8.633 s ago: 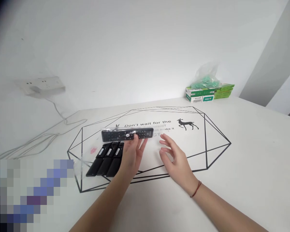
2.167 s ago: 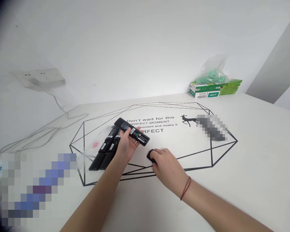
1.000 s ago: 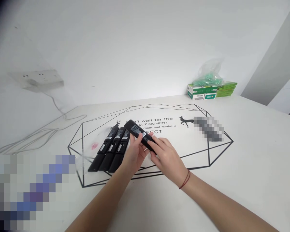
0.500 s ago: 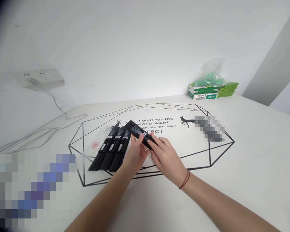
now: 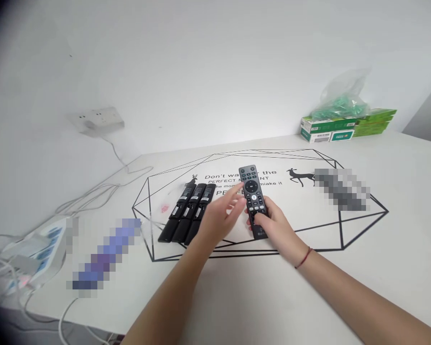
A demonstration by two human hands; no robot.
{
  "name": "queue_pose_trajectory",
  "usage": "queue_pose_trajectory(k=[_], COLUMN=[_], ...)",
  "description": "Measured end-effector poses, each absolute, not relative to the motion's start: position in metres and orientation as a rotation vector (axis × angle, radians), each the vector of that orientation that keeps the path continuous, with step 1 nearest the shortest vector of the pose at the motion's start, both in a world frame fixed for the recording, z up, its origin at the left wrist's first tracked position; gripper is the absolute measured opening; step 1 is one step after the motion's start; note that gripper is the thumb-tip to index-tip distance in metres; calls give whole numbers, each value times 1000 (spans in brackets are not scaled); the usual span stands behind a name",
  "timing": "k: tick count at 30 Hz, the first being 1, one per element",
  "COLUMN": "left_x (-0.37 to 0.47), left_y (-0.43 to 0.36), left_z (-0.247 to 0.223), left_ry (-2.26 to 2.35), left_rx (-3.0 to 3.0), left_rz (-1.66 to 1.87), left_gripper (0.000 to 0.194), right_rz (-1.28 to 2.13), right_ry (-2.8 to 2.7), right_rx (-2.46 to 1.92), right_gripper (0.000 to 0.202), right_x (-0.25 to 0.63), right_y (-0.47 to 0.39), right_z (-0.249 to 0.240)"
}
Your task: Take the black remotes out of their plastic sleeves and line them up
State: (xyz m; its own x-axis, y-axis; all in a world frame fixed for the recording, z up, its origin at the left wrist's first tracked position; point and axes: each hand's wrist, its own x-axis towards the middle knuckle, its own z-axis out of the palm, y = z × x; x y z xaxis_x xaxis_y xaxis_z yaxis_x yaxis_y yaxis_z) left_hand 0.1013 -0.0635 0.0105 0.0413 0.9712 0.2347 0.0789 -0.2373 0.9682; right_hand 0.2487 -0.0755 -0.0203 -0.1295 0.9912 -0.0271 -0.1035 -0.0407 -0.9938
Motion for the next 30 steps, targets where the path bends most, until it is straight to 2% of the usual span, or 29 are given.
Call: queue_pose_trajectory(k=[3, 5, 6, 8, 9, 11, 17, 22, 24, 27, 30], left_x=[59, 16, -6, -45, -59, -74, -65, -70, -66, -41, 2], left_y=[-55, -52, -52, -55, -56, -59, -63, -63, -60, -54, -47], left_z=[16, 15, 12, 5, 1, -6, -7, 0, 4, 15, 28], left_ry=[1430, 1858, 2108, 2528, 2647, 2703, 2746, 2462, 2349, 2077, 1456], left_rx=[1537, 1634, 1672, 1699, 1657, 1575, 1473, 1235, 1183, 1091, 794], left_rz=[1492, 1429, 1318, 872, 643, 490, 476, 1104, 1230, 1426, 1637], left_gripper=[20, 27, 31, 38, 42, 47, 48, 55, 56, 47, 26], right_rz=[1616, 1705, 1731, 1753, 1754, 1753, 1745, 1707, 1685, 1655, 1610], right_ry=[-1021, -1009, -1015, -1031, -1036, -1036, -1005, -1013, -1004, -994, -975], right_rx=[-1022, -1000, -995, -995, -998, -1000, -999, -1010, -1012, -1017, -1023], right_gripper=[20, 14, 12, 10, 10, 10, 10, 11, 13, 14, 16], right_x=[247, 246, 245, 244, 244, 243, 244, 244, 242, 241, 242], right_y=[-75, -76, -76, -77, -78, -79, -77, -77, -79, -84, -90], right_z=[-26, -31, -33, -34, -33, -31, -32, -35, -33, -28, -23])
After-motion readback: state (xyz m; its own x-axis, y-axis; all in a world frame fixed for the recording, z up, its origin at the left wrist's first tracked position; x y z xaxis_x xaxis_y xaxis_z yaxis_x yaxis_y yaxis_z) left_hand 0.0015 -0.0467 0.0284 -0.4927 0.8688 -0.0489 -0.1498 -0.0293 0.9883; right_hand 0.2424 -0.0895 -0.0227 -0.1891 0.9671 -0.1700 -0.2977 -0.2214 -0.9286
